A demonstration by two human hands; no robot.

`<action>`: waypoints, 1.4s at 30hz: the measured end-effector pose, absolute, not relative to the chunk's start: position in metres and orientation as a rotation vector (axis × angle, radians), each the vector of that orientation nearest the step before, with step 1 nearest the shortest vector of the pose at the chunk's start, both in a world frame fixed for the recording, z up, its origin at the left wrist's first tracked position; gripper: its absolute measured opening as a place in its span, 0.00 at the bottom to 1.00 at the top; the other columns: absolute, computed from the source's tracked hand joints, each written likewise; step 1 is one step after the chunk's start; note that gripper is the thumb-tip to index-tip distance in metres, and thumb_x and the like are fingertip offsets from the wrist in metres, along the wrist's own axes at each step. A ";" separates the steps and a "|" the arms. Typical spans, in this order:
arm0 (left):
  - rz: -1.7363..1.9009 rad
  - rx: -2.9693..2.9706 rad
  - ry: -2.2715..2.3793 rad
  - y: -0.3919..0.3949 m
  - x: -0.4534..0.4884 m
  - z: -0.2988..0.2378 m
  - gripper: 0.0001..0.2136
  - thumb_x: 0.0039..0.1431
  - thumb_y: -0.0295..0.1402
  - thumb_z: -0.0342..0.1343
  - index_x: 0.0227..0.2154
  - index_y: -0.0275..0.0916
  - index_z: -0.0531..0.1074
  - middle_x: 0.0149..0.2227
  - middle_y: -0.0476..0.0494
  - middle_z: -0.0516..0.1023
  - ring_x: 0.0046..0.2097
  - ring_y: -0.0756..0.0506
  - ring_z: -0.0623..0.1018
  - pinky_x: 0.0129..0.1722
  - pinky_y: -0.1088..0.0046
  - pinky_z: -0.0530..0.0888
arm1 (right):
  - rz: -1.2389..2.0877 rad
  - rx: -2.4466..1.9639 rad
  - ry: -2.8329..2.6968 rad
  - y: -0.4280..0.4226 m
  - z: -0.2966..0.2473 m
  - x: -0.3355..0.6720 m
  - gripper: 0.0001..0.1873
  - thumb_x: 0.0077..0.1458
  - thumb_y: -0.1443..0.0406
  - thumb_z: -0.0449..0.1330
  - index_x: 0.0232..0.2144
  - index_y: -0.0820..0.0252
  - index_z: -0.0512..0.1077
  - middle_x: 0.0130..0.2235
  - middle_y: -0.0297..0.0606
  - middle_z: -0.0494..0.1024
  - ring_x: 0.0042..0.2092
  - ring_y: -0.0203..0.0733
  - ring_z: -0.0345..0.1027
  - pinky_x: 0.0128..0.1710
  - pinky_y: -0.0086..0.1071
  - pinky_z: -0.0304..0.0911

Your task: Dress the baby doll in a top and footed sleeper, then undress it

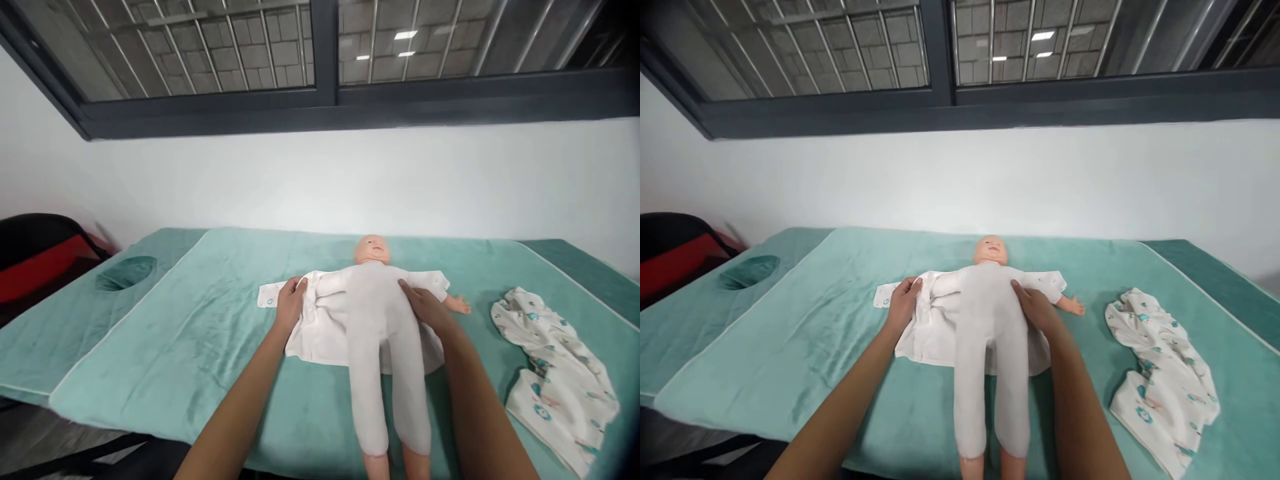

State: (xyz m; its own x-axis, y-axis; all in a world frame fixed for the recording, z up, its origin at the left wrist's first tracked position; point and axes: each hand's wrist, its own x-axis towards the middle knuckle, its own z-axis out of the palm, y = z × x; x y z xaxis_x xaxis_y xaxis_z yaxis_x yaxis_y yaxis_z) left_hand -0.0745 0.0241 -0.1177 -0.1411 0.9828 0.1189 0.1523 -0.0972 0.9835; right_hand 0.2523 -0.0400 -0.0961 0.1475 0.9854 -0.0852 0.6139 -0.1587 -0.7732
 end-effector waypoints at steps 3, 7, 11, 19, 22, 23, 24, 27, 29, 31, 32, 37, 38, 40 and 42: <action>1.305 1.307 1.415 0.020 -0.066 -0.107 0.17 0.53 0.48 0.57 0.29 0.37 0.74 0.28 0.50 0.72 0.33 0.48 0.69 0.36 0.73 0.65 | 0.833 -1.720 -1.463 -0.035 -0.099 0.245 0.29 0.57 0.40 0.49 0.22 0.57 0.64 0.24 0.33 0.69 0.31 0.42 0.63 0.31 0.34 0.55; 1.251 1.281 1.421 0.023 -0.043 -0.086 0.16 0.53 0.48 0.56 0.27 0.38 0.72 0.26 0.51 0.71 0.29 0.49 0.68 0.31 0.73 0.64 | 0.775 -1.606 -1.462 -0.033 -0.105 0.236 0.26 0.53 0.42 0.56 0.21 0.56 0.57 0.23 0.28 0.58 0.28 0.37 0.53 0.28 0.32 0.48; 1.216 1.306 1.449 0.033 -0.015 -0.065 0.15 0.53 0.46 0.56 0.22 0.38 0.68 0.21 0.54 0.65 0.26 0.51 0.64 0.28 0.74 0.62 | 0.936 -1.335 -1.478 -0.035 -0.110 0.217 0.23 0.53 0.46 0.58 0.25 0.56 0.58 0.27 0.28 0.61 0.32 0.38 0.57 0.31 0.31 0.52; 0.896 1.409 1.379 0.000 0.001 -0.009 0.13 0.49 0.42 0.62 0.26 0.36 0.73 0.27 0.47 0.73 0.27 0.51 0.69 0.27 0.74 0.65 | 1.111 -1.216 -1.439 -0.032 -0.122 0.200 0.23 0.54 0.45 0.57 0.25 0.56 0.56 0.26 0.26 0.57 0.29 0.35 0.53 0.29 0.30 0.50; 0.798 1.419 1.225 -0.027 -0.008 -0.002 0.16 0.53 0.47 0.59 0.36 0.38 0.73 0.36 0.44 0.75 0.30 0.49 0.74 0.28 0.72 0.70 | 1.095 -1.250 -1.411 -0.030 -0.125 0.201 0.24 0.55 0.44 0.55 0.24 0.55 0.55 0.25 0.26 0.56 0.29 0.36 0.53 0.29 0.31 0.50; 0.813 1.438 1.240 -0.035 -0.012 -0.005 0.17 0.54 0.47 0.58 0.38 0.39 0.73 0.37 0.44 0.74 0.31 0.49 0.74 0.28 0.72 0.71 | 1.087 -1.257 -1.411 -0.030 -0.126 0.201 0.24 0.55 0.44 0.55 0.24 0.55 0.55 0.25 0.26 0.57 0.29 0.36 0.54 0.29 0.31 0.50; 0.837 1.472 1.295 -0.043 -0.015 -0.009 0.17 0.55 0.47 0.57 0.39 0.39 0.72 0.38 0.44 0.74 0.31 0.49 0.74 0.28 0.73 0.71 | 1.080 -1.262 -1.411 -0.030 -0.126 0.200 0.24 0.55 0.44 0.55 0.25 0.55 0.56 0.25 0.26 0.57 0.29 0.36 0.54 0.29 0.31 0.51; 0.810 1.626 1.483 -0.064 -0.023 -0.027 0.17 0.55 0.46 0.58 0.40 0.40 0.72 0.35 0.46 0.73 0.30 0.49 0.73 0.25 0.75 0.69 | 1.066 -1.265 -1.414 -0.031 -0.126 0.198 0.24 0.56 0.44 0.53 0.26 0.55 0.56 0.26 0.27 0.59 0.30 0.37 0.55 0.30 0.31 0.52; 0.693 1.717 1.424 -0.075 -0.023 -0.034 0.16 0.56 0.47 0.56 0.39 0.40 0.72 0.33 0.48 0.73 0.30 0.49 0.73 0.25 0.74 0.68 | 1.049 -1.252 -1.441 -0.031 -0.126 0.198 0.23 0.57 0.44 0.52 0.26 0.55 0.56 0.26 0.27 0.60 0.30 0.37 0.56 0.31 0.31 0.53; 0.607 1.773 1.295 -0.081 -0.017 -0.034 0.15 0.59 0.47 0.53 0.38 0.41 0.72 0.32 0.48 0.74 0.30 0.49 0.73 0.27 0.73 0.69 | 1.013 -1.234 -1.490 -0.032 -0.124 0.198 0.22 0.58 0.45 0.51 0.27 0.55 0.58 0.28 0.28 0.62 0.32 0.38 0.58 0.34 0.32 0.55; 0.603 1.808 1.250 -0.081 -0.012 -0.033 0.15 0.61 0.47 0.52 0.38 0.41 0.73 0.32 0.48 0.75 0.31 0.48 0.74 0.29 0.72 0.70 | 0.989 -1.222 -1.517 -0.032 -0.123 0.199 0.21 0.59 0.45 0.51 0.28 0.55 0.59 0.30 0.29 0.64 0.34 0.39 0.59 0.37 0.32 0.57; 0.828 2.300 1.257 -0.048 0.034 -0.021 0.11 0.61 0.36 0.52 0.45 0.40 0.72 0.45 0.42 0.76 0.48 0.42 0.74 0.48 0.65 0.71 | 0.934 -1.085 -1.585 -0.036 -0.119 0.198 0.18 0.61 0.51 0.51 0.44 0.56 0.68 0.50 0.39 0.70 0.55 0.44 0.60 0.57 0.38 0.55; 0.817 2.458 1.218 -0.038 0.047 -0.021 0.13 0.61 0.33 0.52 0.48 0.40 0.70 0.49 0.40 0.74 0.53 0.41 0.72 0.52 0.63 0.69 | 0.954 -1.051 -1.588 -0.037 -0.118 0.197 0.19 0.61 0.53 0.52 0.48 0.56 0.67 0.54 0.40 0.69 0.58 0.45 0.59 0.59 0.38 0.54; 0.713 2.775 1.099 -0.019 0.074 -0.022 0.20 0.59 0.30 0.53 0.56 0.39 0.65 0.56 0.38 0.69 0.59 0.39 0.67 0.56 0.59 0.65 | 1.034 -1.016 -1.619 -0.038 -0.118 0.197 0.20 0.60 0.56 0.54 0.52 0.57 0.68 0.57 0.43 0.68 0.60 0.46 0.59 0.59 0.39 0.55; 0.534 3.027 1.013 -0.004 0.098 -0.025 0.24 0.58 0.28 0.54 0.59 0.39 0.61 0.57 0.37 0.68 0.59 0.38 0.67 0.55 0.58 0.65 | 1.109 -1.024 -1.699 -0.038 -0.118 0.198 0.19 0.59 0.59 0.55 0.51 0.59 0.70 0.55 0.44 0.72 0.59 0.49 0.61 0.58 0.41 0.58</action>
State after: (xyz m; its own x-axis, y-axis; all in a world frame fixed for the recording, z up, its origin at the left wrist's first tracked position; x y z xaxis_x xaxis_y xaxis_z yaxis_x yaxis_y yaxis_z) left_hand 0.0980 -0.0039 -0.0251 0.7501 0.5685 0.3379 0.5998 -0.8000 0.0146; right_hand 0.1984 -0.0384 -0.1184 -0.3111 0.9271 0.2090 0.1819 0.2739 -0.9444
